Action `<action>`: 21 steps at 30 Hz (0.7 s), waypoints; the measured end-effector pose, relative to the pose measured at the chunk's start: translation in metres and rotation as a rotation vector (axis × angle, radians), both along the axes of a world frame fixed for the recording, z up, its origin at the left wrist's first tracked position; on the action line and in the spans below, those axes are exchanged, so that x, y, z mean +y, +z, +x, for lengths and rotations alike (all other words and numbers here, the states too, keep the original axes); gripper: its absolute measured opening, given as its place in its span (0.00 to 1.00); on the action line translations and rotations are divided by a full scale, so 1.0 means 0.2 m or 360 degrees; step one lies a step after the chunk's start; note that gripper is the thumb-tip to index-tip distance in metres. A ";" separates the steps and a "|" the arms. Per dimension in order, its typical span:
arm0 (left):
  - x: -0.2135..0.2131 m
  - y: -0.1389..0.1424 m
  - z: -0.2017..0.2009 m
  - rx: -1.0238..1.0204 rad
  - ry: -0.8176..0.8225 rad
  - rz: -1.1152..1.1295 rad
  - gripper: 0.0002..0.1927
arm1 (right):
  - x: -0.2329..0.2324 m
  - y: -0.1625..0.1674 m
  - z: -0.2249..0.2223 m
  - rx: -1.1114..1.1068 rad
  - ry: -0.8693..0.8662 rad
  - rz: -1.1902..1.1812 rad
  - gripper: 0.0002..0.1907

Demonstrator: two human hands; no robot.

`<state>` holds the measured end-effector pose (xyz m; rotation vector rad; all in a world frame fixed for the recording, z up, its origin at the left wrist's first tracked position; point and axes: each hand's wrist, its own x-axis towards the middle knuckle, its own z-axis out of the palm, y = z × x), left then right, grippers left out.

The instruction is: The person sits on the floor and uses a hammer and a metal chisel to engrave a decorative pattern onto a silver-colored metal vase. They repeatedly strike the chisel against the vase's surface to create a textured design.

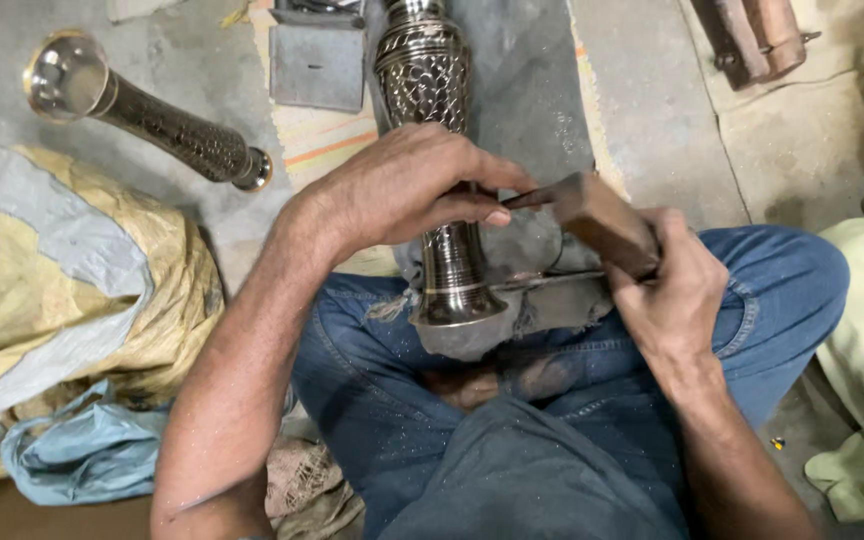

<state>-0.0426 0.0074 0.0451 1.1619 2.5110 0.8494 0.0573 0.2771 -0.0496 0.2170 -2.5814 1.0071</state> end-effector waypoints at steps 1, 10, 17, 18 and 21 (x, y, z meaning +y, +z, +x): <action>0.00 -0.01 0.01 -0.0016 0.0016 -0.0009 0.19 | -0.01 0.00 0.01 -0.0038 -0.0048 -0.0224 0.18; -0.06 -0.08 0.19 -0.0102 0.0728 0.0753 0.19 | -0.01 0.02 -0.06 -0.0236 -0.0189 0.0016 0.17; -0.03 -0.32 0.37 -0.0312 0.1332 0.1758 0.20 | -0.09 0.25 -0.24 -0.0091 0.0395 0.0133 0.18; -0.04 -0.33 0.38 -0.0346 0.1332 0.1779 0.20 | -0.11 0.29 -0.27 -0.0067 0.0428 0.0214 0.20; -0.05 -0.32 0.36 -0.0311 0.1315 0.1585 0.20 | -0.16 0.40 -0.34 0.0048 0.0492 0.0437 0.22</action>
